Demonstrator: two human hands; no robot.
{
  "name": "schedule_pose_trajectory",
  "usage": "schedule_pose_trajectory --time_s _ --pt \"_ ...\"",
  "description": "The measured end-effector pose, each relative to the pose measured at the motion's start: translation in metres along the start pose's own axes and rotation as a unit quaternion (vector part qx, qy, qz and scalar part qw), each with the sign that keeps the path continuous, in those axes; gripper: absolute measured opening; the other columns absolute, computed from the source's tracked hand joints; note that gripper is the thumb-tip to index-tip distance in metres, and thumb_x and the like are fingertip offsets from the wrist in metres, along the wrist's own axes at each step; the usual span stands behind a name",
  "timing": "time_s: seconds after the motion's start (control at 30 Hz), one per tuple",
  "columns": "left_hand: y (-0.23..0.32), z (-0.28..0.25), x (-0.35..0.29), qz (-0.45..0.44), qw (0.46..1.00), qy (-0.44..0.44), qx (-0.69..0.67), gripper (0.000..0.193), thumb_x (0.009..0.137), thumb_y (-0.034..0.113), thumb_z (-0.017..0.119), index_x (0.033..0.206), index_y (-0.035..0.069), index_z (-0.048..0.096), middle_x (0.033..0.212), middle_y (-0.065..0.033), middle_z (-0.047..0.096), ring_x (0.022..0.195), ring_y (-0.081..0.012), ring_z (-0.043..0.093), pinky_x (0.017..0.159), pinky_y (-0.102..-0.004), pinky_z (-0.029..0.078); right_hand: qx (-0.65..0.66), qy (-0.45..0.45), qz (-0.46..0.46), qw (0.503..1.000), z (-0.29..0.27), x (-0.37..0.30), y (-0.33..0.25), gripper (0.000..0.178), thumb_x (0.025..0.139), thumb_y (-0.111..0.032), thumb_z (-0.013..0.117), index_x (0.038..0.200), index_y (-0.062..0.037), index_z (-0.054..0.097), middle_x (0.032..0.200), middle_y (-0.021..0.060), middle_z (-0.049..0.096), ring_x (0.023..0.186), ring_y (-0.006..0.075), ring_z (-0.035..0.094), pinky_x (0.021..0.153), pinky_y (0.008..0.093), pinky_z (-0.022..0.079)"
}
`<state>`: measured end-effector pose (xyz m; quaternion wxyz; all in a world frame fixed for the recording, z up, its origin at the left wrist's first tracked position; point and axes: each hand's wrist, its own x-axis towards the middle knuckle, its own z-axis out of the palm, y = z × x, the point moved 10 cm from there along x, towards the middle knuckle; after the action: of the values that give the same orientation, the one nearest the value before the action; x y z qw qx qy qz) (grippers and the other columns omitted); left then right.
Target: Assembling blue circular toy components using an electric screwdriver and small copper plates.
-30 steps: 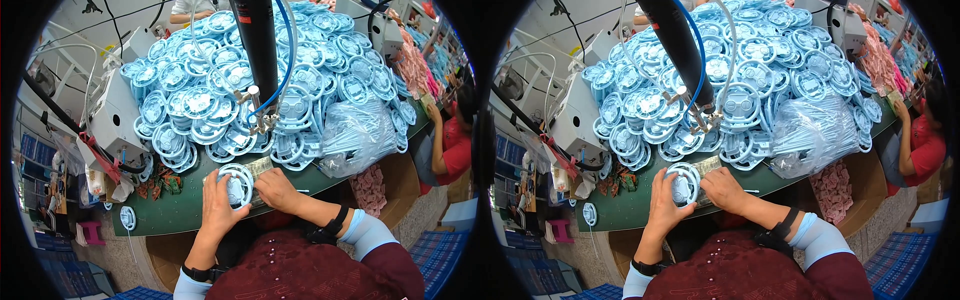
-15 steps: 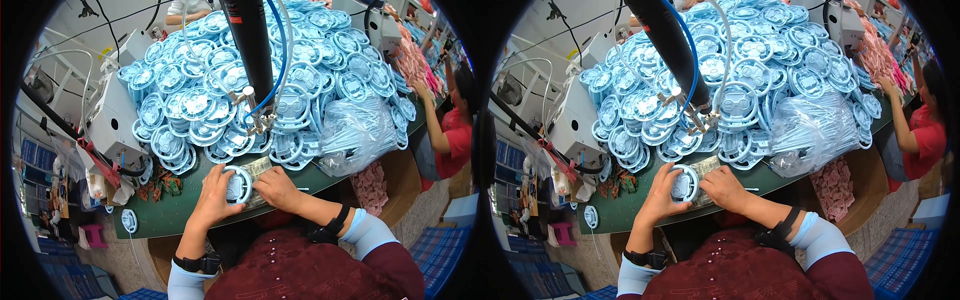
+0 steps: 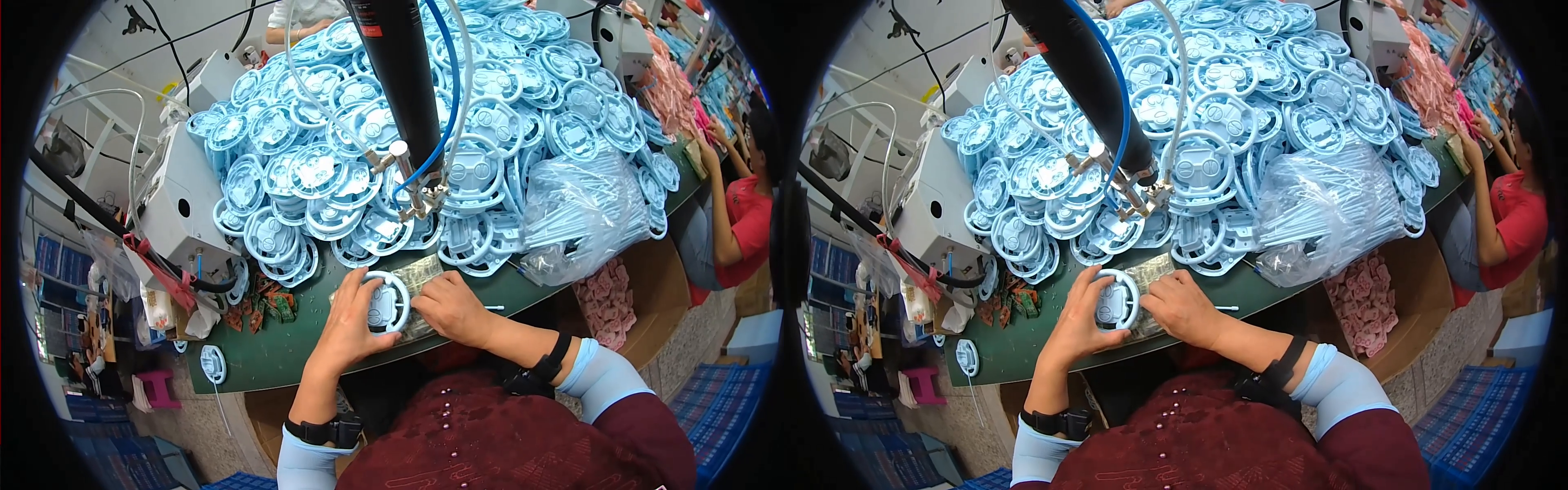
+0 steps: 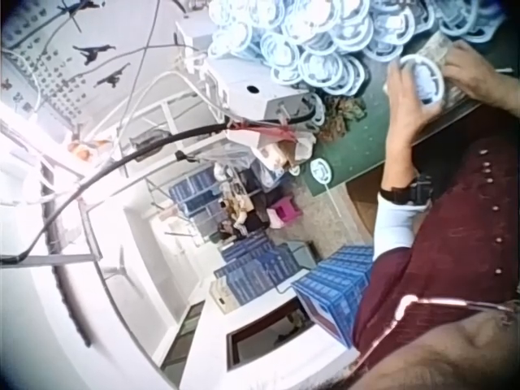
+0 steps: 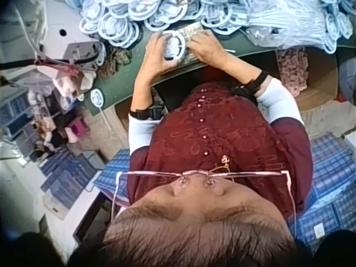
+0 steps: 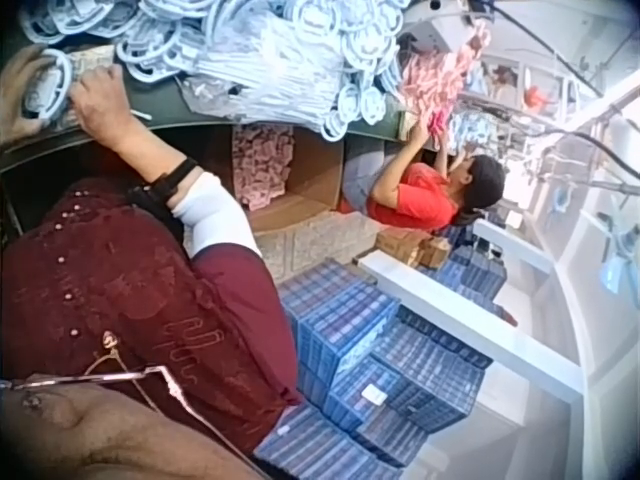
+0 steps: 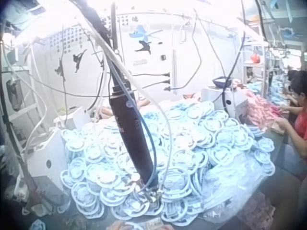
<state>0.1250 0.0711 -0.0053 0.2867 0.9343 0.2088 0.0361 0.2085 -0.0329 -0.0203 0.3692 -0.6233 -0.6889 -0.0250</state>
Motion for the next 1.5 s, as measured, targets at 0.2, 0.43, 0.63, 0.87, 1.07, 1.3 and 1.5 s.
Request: schedule_pose_trajectory --time_s 0.2,0.43,0.63,0.87,1.07,1.3,1.5 --pt "0.001 0.001 0.001 0.002 1.000 -0.013 -0.001 0.087 0.058 0.022 0.089 0.133 0.000 0.050 0.149 -0.0247 0.036 0.140 -0.0413 0.034 0.114 -0.0460 0.033 -0.005 0.003 -0.002 1.000 -0.002 0.001 -0.001 0.018 0.077 -0.009 0.066 0.095 -0.0098 0.062 0.084 0.0039 0.052 0.085 0.0230 0.055 0.083 0.0381 0.041" --pt "-0.002 0.004 0.003 0.008 0.999 -0.031 -0.002 0.086 0.060 0.021 0.089 0.133 0.000 0.050 0.150 -0.0255 0.035 0.141 -0.0411 0.034 0.114 -0.0446 0.033 -0.028 -0.022 -0.011 0.999 0.000 0.004 -0.009 0.034 0.081 -0.012 0.061 0.114 -0.0104 0.063 0.089 0.0039 0.054 0.085 0.0217 0.056 0.077 0.0377 0.040" --pt "-0.002 0.011 -0.005 0.057 0.998 -0.001 0.004 0.094 0.065 0.026 0.088 0.142 0.001 0.041 0.154 -0.0272 0.027 0.143 -0.0441 0.027 0.114 -0.0480 0.031 -0.060 -0.088 0.004 0.994 0.013 0.009 -0.012 0.044 0.082 -0.014 0.061 0.126 -0.0105 0.060 0.094 0.0047 0.056 0.087 0.0214 0.059 0.076 0.0381 0.039" --pt "0.017 0.015 -0.012 0.055 0.990 0.058 0.119 0.101 0.066 0.042 0.087 0.145 0.000 0.038 0.153 -0.0297 0.026 0.143 -0.0464 0.026 0.110 -0.0582 0.031 -0.077 -0.085 -0.012 0.993 0.021 0.005 -0.014 0.051 0.079 -0.014 0.065 0.130 -0.0108 0.059 0.091 0.0027 0.053 0.083 0.0199 0.058 0.073 0.0373 0.038" --pt "0.020 0.019 -0.015 0.069 0.976 0.084 0.186 0.093 0.067 0.045 0.085 0.145 0.013 0.045 0.149 -0.0342 0.030 0.140 -0.0491 0.029 0.106 -0.0599 0.036 -0.026 -0.106 0.023 0.994 -0.005 0.010 -0.013 0.046 0.079 -0.009 0.065 0.125 -0.0091 0.061 0.095 0.0044 0.057 0.087 0.0230 0.059 0.075 0.0373 0.040" --pt "0.025 0.012 -0.031 0.134 0.940 0.165 0.268 0.058 0.076 0.022 0.081 0.128 0.008 0.059 0.132 -0.0299 0.054 0.123 -0.0450 0.054 0.097 -0.0505 0.048 0.131 0.301 0.068 0.942 -0.200 0.100 0.030 0.058 0.081 0.002 0.060 0.137 0.0003 0.046 0.121 0.0112 0.057 0.108 0.0218 0.058 0.096 0.0339 0.044" --pt "0.011 -0.046 -0.025 0.051 0.983 0.176 0.027 0.033 0.085 0.020 0.075 0.111 0.006 0.063 0.087 -0.0183 0.069 0.079 -0.0343 0.069 0.066 -0.0389 0.054 0.410 0.153 0.119 0.891 -0.174 0.165 0.059 0.052 0.084 -0.004 0.064 0.133 0.0013 0.049 0.108 0.0067 0.061 0.093 0.0129 0.061 0.086 0.0272 0.049"
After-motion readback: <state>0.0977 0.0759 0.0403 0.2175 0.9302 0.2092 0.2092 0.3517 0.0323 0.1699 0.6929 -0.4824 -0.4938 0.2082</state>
